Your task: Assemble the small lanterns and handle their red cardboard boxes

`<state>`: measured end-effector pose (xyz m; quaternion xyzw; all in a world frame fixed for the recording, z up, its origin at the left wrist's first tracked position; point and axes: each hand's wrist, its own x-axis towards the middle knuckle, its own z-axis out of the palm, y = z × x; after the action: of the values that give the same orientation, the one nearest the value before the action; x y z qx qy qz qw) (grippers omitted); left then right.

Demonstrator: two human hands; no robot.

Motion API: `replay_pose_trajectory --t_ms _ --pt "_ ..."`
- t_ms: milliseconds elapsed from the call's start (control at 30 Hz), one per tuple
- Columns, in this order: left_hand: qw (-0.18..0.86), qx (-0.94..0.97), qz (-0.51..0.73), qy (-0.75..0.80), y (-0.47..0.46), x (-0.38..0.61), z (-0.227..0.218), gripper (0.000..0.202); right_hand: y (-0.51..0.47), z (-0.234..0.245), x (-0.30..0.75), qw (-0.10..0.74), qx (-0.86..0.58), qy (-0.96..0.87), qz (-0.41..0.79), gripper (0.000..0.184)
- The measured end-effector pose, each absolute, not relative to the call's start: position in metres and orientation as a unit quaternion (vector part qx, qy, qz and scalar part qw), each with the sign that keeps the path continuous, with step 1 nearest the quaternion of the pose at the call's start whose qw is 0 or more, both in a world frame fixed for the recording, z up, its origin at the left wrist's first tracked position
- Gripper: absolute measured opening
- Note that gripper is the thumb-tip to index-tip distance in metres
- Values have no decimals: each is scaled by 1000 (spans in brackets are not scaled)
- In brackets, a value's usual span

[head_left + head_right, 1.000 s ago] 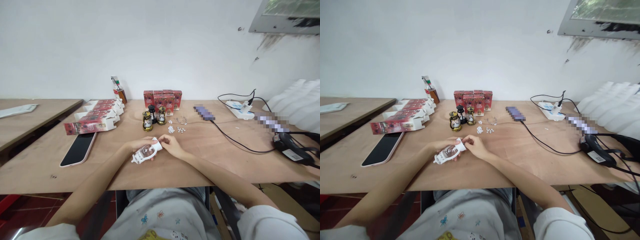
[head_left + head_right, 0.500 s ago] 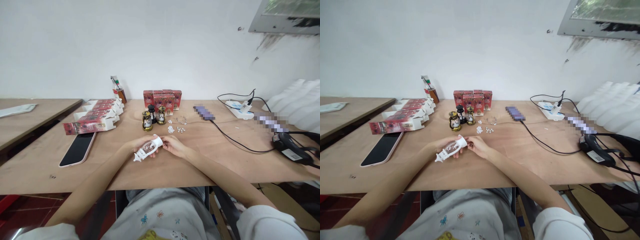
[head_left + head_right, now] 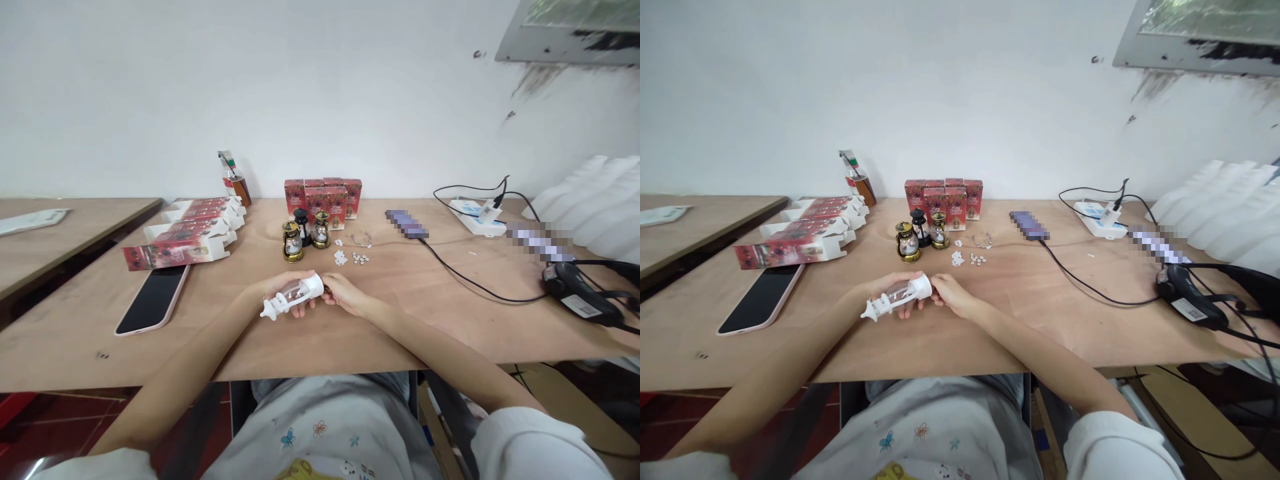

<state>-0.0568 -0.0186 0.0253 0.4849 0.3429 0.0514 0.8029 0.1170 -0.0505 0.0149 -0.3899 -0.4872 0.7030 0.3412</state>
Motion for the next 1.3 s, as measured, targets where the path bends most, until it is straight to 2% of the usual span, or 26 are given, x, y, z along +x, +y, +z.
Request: replay_pose_trajectory --t_ms 367,567,1033,1133,1300 --pt "800 490 51 343 -21 -56 25 53 -49 14 119 319 -378 -507 705 27" --pt "809 488 45 326 -21 -54 24 53 -50 17 121 292 -377 -501 723 22" --pt "818 471 80 320 -23 -55 23 52 -47 22 125 313 -363 -402 780 6" --pt "823 453 92 331 -21 -55 20 51 -41 24 130 363 -372 -349 779 6" --pt "818 453 95 343 -22 -54 20 51 -10 26 165 501 -434 -300 686 12"
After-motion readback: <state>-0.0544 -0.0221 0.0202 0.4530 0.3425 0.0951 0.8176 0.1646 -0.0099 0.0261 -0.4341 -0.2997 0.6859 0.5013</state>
